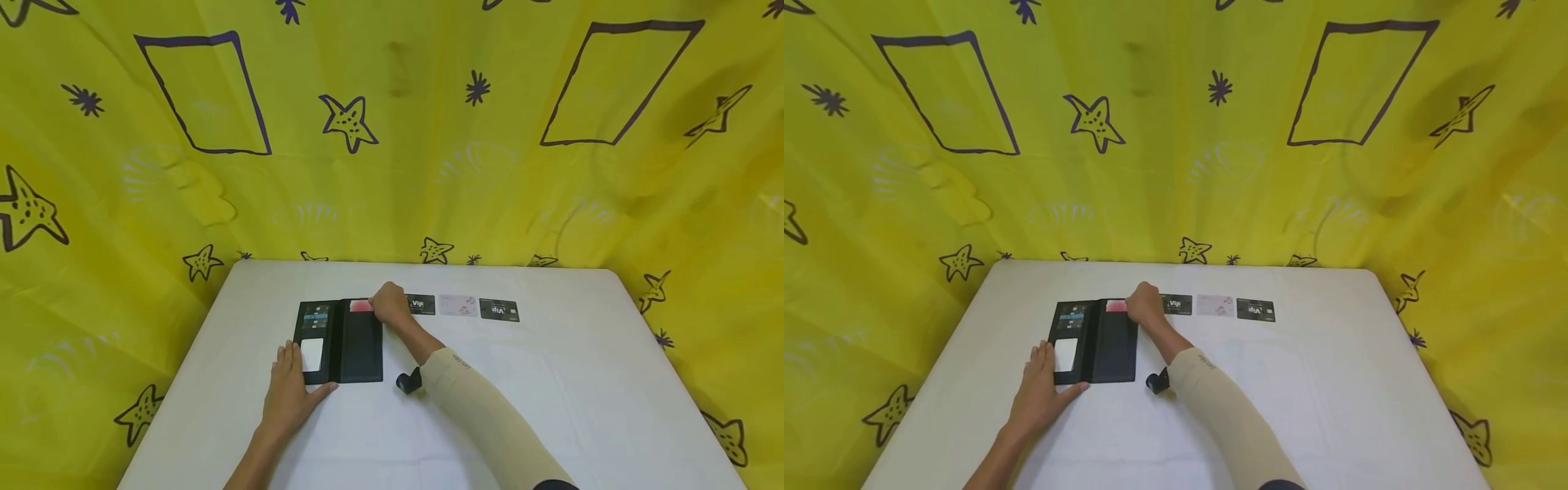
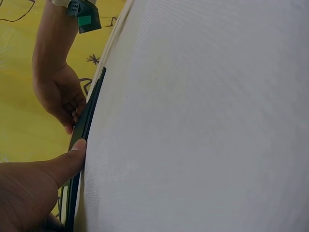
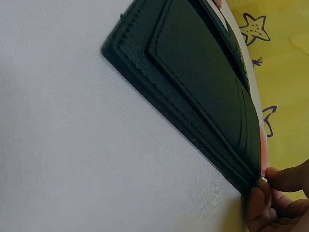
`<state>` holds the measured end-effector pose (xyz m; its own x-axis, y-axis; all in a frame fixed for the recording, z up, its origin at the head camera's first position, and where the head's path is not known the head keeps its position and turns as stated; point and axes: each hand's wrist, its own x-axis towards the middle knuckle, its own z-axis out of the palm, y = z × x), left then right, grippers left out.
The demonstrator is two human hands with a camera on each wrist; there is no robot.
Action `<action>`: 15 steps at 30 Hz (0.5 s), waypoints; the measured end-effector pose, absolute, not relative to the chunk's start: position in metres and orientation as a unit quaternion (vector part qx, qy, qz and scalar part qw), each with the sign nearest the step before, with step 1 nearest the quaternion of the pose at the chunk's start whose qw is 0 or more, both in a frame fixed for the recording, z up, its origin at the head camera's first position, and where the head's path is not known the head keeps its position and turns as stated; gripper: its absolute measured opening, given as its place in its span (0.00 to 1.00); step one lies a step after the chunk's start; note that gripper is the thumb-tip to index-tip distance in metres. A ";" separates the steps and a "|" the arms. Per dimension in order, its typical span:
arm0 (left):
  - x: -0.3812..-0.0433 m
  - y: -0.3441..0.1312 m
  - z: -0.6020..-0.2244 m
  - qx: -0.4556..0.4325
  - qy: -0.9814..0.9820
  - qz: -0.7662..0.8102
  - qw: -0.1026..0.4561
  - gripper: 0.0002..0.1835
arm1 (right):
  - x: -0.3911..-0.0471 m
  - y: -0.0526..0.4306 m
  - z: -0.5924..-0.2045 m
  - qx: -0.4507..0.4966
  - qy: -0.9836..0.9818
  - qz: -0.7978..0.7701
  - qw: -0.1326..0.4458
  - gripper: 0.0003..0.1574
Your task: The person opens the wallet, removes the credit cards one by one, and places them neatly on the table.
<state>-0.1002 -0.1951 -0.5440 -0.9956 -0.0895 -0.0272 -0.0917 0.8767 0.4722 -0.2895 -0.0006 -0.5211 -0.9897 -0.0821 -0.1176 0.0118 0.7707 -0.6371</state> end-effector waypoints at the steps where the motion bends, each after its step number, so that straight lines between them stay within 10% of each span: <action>1: -0.100 -0.195 -0.544 -0.048 0.969 0.243 0.005 0.64 | -0.290 -0.001 -0.521 -0.014 0.938 -0.338 0.073 0.21; 15: -0.100 -0.197 -0.543 -0.038 0.968 0.247 0.000 0.64 | -0.289 0.003 -0.517 -0.029 0.917 -0.389 0.084 0.15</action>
<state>-0.1002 -0.1972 -0.5434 -0.9972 -0.0731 -0.0182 -0.0729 0.8752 0.4782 -0.2890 0.0033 -0.5175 -0.9841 -0.1180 -0.1325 0.0134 0.6954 -0.7185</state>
